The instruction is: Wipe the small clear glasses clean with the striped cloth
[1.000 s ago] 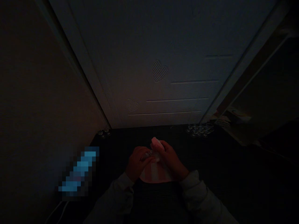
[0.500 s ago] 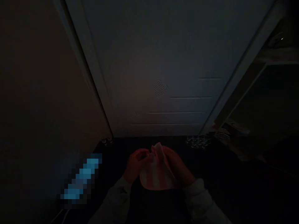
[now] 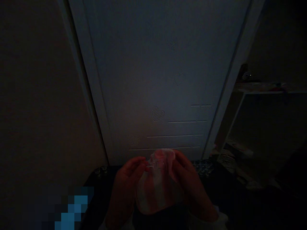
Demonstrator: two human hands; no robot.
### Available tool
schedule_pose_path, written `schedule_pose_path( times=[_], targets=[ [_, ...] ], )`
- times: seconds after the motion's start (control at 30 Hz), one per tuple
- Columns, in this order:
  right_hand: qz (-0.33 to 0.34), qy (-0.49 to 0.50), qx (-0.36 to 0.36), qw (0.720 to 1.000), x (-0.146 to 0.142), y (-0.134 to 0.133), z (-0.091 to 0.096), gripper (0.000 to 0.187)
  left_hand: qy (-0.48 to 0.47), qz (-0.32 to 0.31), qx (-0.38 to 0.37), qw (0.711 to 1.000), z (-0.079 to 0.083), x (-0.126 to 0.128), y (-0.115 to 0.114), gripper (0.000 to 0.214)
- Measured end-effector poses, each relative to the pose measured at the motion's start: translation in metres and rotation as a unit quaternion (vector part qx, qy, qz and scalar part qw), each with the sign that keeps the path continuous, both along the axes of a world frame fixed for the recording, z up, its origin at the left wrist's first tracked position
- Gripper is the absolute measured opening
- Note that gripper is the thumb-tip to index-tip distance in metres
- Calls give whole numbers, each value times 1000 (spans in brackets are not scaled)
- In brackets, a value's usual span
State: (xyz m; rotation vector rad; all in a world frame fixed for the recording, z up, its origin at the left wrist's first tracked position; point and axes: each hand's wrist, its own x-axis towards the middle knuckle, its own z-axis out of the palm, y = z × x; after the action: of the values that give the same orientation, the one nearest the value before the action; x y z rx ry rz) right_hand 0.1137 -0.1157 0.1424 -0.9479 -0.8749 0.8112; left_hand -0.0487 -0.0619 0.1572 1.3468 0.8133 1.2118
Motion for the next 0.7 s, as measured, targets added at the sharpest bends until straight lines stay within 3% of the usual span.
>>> schedule_pose_path(
  times=[0.2,0.43,0.7],
  targets=[
    [-24,36,-35,998,6,3,0,31,34,-30,3,999,-8,-11,9,24],
    [87,-52,-50,994,-2,-4,1,23,55,-4,4,998,-6,-27,4,22],
    [90,-72,-43,992,-5,-12,6,29,88,26,49,995,3,-28,-2,18]
  ],
)
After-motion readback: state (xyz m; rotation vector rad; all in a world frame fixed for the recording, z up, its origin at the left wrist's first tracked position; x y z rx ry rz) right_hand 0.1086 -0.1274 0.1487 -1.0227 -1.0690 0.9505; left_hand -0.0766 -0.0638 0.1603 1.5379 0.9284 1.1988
